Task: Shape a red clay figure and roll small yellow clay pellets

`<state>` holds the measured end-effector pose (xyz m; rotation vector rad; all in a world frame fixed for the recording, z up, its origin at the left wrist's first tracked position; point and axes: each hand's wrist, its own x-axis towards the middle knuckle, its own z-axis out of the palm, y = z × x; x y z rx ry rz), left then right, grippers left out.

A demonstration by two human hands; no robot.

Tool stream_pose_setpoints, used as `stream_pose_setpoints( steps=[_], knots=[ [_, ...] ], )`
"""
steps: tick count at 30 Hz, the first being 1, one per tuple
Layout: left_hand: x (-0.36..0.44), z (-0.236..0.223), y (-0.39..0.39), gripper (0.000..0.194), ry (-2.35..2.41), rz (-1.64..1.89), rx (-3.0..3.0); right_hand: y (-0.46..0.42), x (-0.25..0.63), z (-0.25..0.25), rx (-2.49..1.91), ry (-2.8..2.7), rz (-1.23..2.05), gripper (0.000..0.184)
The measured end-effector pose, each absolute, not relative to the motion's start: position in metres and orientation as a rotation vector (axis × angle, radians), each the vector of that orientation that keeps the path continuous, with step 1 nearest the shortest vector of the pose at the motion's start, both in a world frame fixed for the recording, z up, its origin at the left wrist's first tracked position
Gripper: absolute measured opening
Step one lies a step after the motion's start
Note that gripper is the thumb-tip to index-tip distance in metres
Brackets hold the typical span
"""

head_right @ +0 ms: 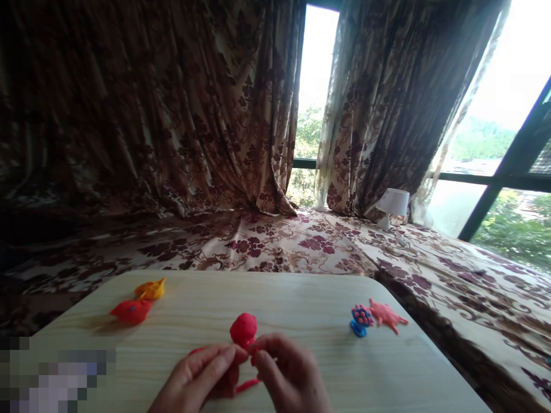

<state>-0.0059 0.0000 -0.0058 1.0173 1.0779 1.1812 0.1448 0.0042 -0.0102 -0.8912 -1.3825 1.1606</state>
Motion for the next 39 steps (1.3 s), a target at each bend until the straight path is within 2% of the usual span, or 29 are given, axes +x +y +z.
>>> stream_pose_setpoints(
  steps=[3,5,12,15,17,32,36,39],
  knots=[
    [-0.017,0.006,0.005,0.021,1.232,1.427,1.282,0.007,0.151,-0.006,-0.958,-1.271,1.225,0.030],
    [-0.023,0.009,0.012,0.019,1.311,1.474,1.456,0.010,0.155,-0.003,-0.991,-1.198,1.248,0.033],
    [-0.028,-0.002,0.038,0.047,1.345,1.182,1.708,0.020,0.161,-0.004,-1.052,-1.102,1.226,0.041],
    [-0.029,-0.010,0.044,0.076,1.354,1.063,1.805,0.020,0.161,-0.007,-1.047,-1.109,1.227,0.039],
    [-0.029,-0.016,0.045,0.087,1.377,1.028,1.885,0.019,0.160,-0.008,-1.039,-1.113,1.231,0.038],
    [-0.011,-0.026,0.051,0.063,1.579,1.056,1.994,0.025,0.153,-0.018,-1.030,-1.084,1.145,0.044],
    [-0.007,-0.018,0.048,0.050,1.591,1.091,1.930,0.026,0.152,-0.021,-1.038,-1.085,1.086,0.047],
    [-0.004,-0.007,0.039,0.046,1.560,1.117,1.865,0.023,0.154,-0.017,-1.013,-1.142,1.023,0.043]
  ],
)
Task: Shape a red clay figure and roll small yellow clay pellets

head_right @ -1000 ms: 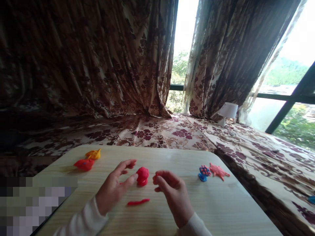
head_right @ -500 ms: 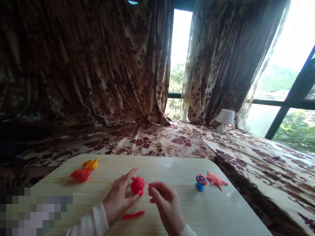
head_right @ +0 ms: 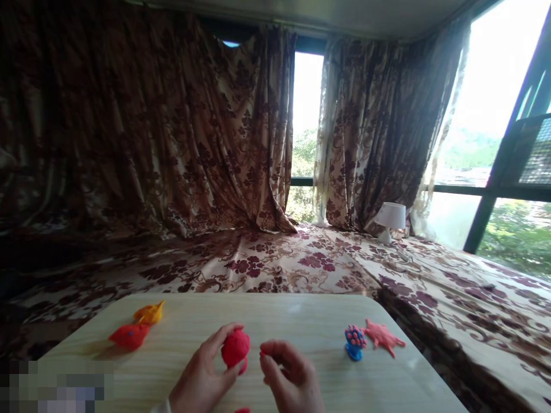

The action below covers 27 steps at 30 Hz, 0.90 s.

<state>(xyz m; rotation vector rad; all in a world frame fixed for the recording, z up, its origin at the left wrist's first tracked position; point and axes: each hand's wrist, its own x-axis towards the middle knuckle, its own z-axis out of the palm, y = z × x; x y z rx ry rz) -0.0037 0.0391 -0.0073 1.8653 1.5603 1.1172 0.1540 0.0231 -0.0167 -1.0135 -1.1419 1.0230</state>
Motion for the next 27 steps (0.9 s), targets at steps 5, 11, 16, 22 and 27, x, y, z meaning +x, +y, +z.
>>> stream_pose_setpoints(
  steps=[5,11,16,22,27],
  knots=[
    [0.007,0.001,0.020,0.043,1.204,1.140,1.279,0.017,0.156,-0.006,-0.834,-1.346,0.806,0.018],
    [0.010,0.001,0.010,0.047,0.834,1.074,0.822,0.011,0.156,-0.001,-0.751,-1.583,0.506,0.015],
    [0.006,0.008,0.006,0.039,0.748,1.009,0.835,0.008,0.159,0.004,-0.776,-1.614,0.409,0.015],
    [0.005,0.011,0.004,0.028,0.736,0.990,0.813,0.007,0.158,0.005,-0.781,-1.647,0.394,0.014],
    [0.004,0.002,0.006,0.036,0.751,0.971,0.828,0.007,0.158,0.005,-0.763,-1.700,0.430,0.014]
  ],
)
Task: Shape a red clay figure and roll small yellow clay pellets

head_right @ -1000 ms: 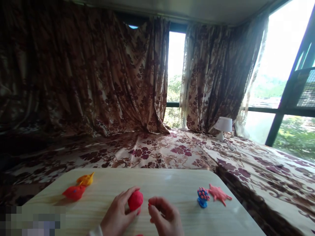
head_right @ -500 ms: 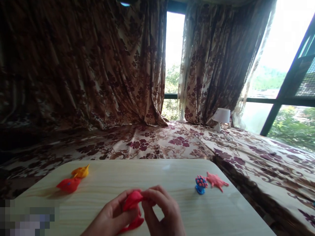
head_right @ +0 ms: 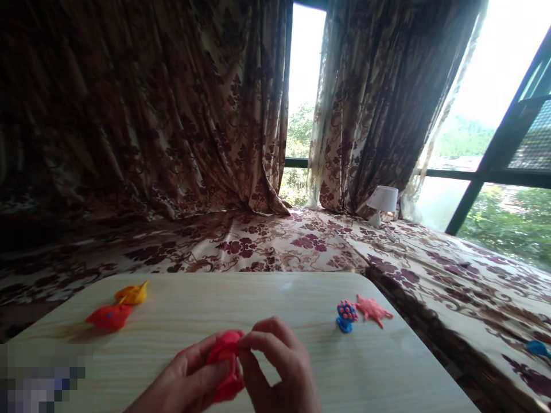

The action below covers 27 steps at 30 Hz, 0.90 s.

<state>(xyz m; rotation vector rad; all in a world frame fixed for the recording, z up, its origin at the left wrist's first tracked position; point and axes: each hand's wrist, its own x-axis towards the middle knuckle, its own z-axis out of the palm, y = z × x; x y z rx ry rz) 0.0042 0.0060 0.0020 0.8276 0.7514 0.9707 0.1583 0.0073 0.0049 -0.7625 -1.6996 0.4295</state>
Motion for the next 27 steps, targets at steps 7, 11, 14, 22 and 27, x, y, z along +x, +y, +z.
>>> stream_pose_setpoints(
  steps=[7,11,14,22,27],
  knots=[
    [0.005,0.006,0.005,0.033,0.766,0.993,0.861,0.007,0.159,0.004,-0.812,-1.717,0.389,0.013],
    [0.008,0.016,0.003,0.034,0.774,1.007,0.897,0.008,0.159,0.002,-0.826,-1.742,0.353,0.013],
    [0.010,0.014,0.002,0.046,0.867,1.082,0.852,0.009,0.159,0.001,-0.819,-1.775,0.280,0.016],
    [0.009,-0.002,0.004,0.057,1.097,1.180,1.048,0.009,0.161,0.002,-0.846,-1.845,0.100,0.018],
    [0.008,-0.003,0.001,0.057,1.206,1.171,1.228,0.009,0.162,0.003,-0.850,-1.856,-0.031,0.016]
  ],
)
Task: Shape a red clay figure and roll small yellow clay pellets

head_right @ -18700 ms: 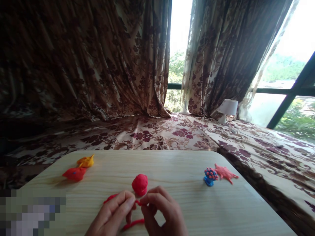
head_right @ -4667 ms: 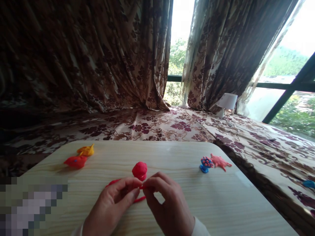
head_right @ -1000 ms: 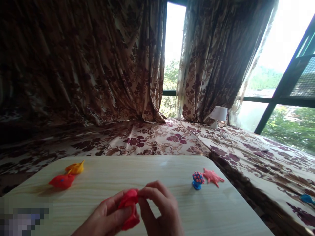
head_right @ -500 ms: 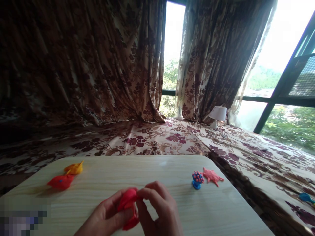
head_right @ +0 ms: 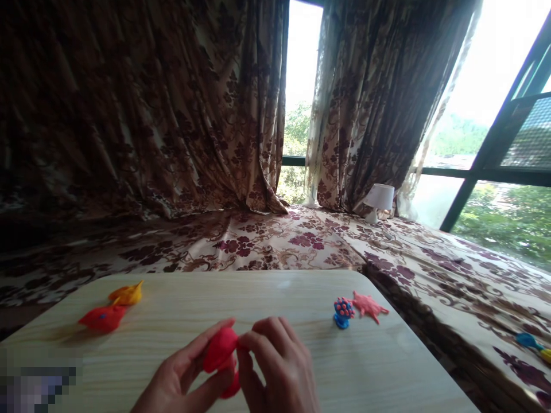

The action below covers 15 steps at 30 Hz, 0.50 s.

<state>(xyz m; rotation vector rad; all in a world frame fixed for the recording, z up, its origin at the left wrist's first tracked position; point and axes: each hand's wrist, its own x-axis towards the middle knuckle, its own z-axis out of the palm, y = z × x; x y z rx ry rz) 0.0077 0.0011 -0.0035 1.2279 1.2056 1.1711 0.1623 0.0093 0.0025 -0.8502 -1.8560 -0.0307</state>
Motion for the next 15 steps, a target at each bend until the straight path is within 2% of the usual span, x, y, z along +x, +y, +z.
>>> stream_pose_setpoints(
  steps=[5,10,15],
  knots=[
    [0.0084,-0.0055,0.0022,0.059,1.155,1.222,1.179,0.0076,0.1616,0.0019,-0.870,-1.838,-0.090,0.016],
    [0.0061,-0.0070,0.0067,0.063,1.025,1.257,1.074,0.0073,0.1595,-0.0018,-0.885,-1.795,0.038,0.029],
    [0.0069,-0.0031,0.0051,0.062,1.051,1.281,1.132,0.0071,0.1567,-0.0040,-0.899,-1.727,0.002,0.020]
  ],
)
